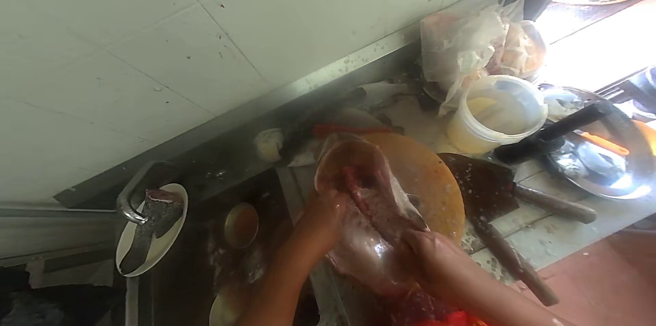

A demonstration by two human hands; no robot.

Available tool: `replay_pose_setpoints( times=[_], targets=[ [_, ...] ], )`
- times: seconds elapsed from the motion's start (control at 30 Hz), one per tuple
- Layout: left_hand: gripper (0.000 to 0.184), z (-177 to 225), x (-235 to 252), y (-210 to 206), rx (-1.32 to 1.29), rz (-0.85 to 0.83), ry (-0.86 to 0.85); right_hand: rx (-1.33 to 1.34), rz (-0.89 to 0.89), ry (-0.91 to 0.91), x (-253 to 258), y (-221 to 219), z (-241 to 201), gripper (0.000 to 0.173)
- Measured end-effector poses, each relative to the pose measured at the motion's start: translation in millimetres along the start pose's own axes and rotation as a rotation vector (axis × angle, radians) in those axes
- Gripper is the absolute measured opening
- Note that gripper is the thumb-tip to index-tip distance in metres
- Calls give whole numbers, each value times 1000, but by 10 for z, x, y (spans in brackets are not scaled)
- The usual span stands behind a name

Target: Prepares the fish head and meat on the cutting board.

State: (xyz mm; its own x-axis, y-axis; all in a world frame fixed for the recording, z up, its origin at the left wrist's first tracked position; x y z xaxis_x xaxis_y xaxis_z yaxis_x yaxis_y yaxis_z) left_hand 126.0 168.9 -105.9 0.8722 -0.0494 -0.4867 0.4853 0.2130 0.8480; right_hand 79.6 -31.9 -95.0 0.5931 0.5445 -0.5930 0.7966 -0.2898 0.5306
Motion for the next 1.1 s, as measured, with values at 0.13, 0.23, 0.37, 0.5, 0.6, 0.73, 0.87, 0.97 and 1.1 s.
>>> replay_pose_setpoints(
  times=[0.13, 0.23, 0.37, 0.5, 0.6, 0.73, 0.87, 0.97, 1.1],
  targets=[
    [22, 188, -10, -23, 245, -33, 2, 38, -9, 33, -72, -94, 58, 50],
    [15, 286, -3, 6, 299, 85, -51, 47, -28, 72, -58, -76, -13, 44],
    [13, 221, -11, 0, 204, 227, -168, 3, -79, 83, -45, -47, -108, 41],
    [15, 140, -17, 12, 73, 306, -228, 22, -35, 58, 101, -26, -119, 41],
    [18, 149, -20, 32, 53, 310, -216, 58, -48, 26, 300, -41, -104, 36],
    [18, 149, -35, 37, 16, 362, -233, 66, -54, 1, 349, -42, -99, 33],
    [18, 130, -45, 26, 2, 395, -231, 84, -23, -59, 328, -31, -142, 44],
    [18, 117, -59, 9, -5, 400, -248, 89, -10, -66, 410, -17, -207, 42],
    [20, 141, -88, 16, -32, 475, -283, 75, -13, -86, 234, -43, -96, 43]
  ],
)
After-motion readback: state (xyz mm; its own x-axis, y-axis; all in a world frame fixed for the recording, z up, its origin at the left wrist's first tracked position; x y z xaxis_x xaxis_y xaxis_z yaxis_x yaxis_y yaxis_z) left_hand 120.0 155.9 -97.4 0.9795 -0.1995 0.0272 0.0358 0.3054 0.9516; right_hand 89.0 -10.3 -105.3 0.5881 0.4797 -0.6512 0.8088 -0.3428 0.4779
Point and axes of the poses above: each hand's wrist, its own x-axis towards the middle knuckle, its own y-axis out of the back of the hand, z = x × y, the point moved 8 cm from there along x, towards the middle knuckle, and after that the axes turned 8 degrees about y, right-handed, at the moved point
